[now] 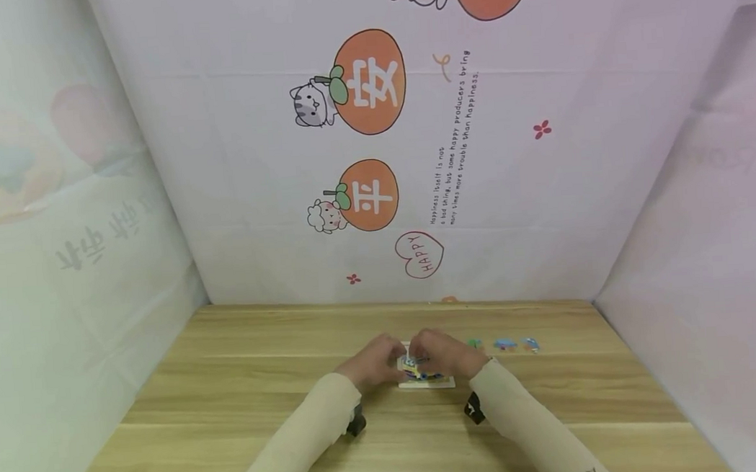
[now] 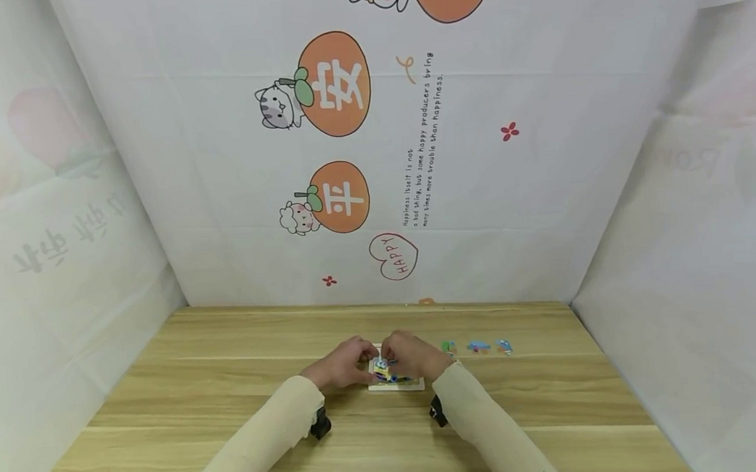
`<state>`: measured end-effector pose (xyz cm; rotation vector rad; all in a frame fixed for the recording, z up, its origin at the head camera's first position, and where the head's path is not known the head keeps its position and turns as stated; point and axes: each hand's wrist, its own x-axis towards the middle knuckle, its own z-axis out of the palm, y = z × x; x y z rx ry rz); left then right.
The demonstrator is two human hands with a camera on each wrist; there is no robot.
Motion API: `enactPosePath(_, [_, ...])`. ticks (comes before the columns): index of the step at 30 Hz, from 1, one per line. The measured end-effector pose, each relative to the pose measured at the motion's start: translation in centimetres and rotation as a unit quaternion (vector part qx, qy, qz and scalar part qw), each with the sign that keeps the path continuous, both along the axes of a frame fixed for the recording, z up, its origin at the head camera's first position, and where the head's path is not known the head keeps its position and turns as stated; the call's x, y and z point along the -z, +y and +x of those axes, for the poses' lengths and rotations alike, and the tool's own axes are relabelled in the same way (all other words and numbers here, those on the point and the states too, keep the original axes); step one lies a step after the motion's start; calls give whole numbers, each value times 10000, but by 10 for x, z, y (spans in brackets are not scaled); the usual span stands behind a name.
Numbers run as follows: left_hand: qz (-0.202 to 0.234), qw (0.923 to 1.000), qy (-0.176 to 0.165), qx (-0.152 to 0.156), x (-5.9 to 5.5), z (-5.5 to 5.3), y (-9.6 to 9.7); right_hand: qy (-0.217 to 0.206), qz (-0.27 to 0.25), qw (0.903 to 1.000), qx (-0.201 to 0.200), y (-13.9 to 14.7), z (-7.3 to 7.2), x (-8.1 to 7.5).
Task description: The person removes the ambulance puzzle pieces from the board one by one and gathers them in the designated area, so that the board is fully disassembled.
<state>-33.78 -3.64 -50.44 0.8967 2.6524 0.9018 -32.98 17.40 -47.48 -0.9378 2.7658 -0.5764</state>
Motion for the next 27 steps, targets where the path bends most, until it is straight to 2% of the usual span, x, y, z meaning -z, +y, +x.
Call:
enactPosePath(4, [-58,9999,99,22,-1,0,1,55,-259,9996,93,3,0,1])
enactPosePath(12, [-86,9999,-61,-103,0,1,1,-40,-701,9975,-55,4,-1,-2])
enactPosePath(27, [-78,9999,-77,-94,7,-4,1,-200,-835,9963,-83,5,-2,-1])
